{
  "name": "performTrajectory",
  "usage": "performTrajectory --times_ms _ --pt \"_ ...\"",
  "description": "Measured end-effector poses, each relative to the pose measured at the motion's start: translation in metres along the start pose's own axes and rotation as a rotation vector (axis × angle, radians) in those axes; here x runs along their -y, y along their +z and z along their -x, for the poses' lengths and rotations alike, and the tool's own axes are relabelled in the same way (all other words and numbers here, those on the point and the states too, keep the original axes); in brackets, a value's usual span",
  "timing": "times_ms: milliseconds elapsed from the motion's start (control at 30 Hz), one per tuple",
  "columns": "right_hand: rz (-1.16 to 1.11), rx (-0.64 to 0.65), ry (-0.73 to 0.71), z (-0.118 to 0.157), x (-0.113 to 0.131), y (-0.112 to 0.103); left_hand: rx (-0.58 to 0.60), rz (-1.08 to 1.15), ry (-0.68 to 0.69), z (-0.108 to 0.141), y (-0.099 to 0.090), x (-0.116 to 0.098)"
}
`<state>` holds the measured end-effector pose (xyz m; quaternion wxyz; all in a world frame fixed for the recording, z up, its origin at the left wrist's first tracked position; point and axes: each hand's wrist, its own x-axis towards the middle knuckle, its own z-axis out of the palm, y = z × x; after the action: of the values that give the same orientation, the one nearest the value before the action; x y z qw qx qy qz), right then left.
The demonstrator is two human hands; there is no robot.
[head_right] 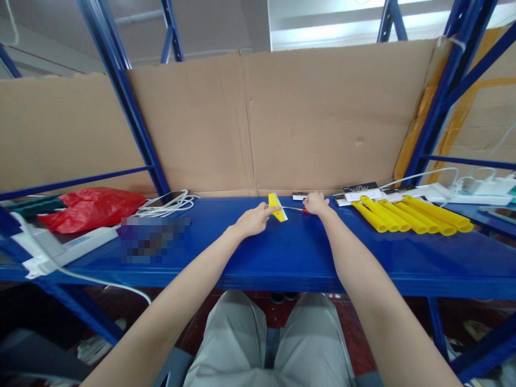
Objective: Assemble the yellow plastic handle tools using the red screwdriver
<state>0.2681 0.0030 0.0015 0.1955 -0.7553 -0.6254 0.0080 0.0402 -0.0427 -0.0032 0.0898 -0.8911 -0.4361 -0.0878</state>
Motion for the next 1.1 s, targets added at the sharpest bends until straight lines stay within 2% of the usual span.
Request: performTrajectory --times_ms 100,267,367,667,1100 --pt "-0.093 -0.009 -0.142 0.003 0.011 -0.003 -0.011 0.032 -0.001 0.0 0.0 0.003" --pt "-0.251 0.043 -0.519 0.014 0.035 -0.001 -0.04 0.078 -0.03 0.0 -0.001 0.007" --pt "-0.287 0.041 -0.654 0.021 0.044 0.003 -0.049 0.082 -0.053 0.0 -0.001 0.007" --pt "-0.264 -0.049 -0.739 0.017 0.045 0.017 -0.088 0.059 -0.12 -0.002 0.0 0.008" --pt "-0.33 -0.052 -0.763 0.015 0.046 0.023 -0.1 0.08 -0.149 -0.001 -0.002 0.008"
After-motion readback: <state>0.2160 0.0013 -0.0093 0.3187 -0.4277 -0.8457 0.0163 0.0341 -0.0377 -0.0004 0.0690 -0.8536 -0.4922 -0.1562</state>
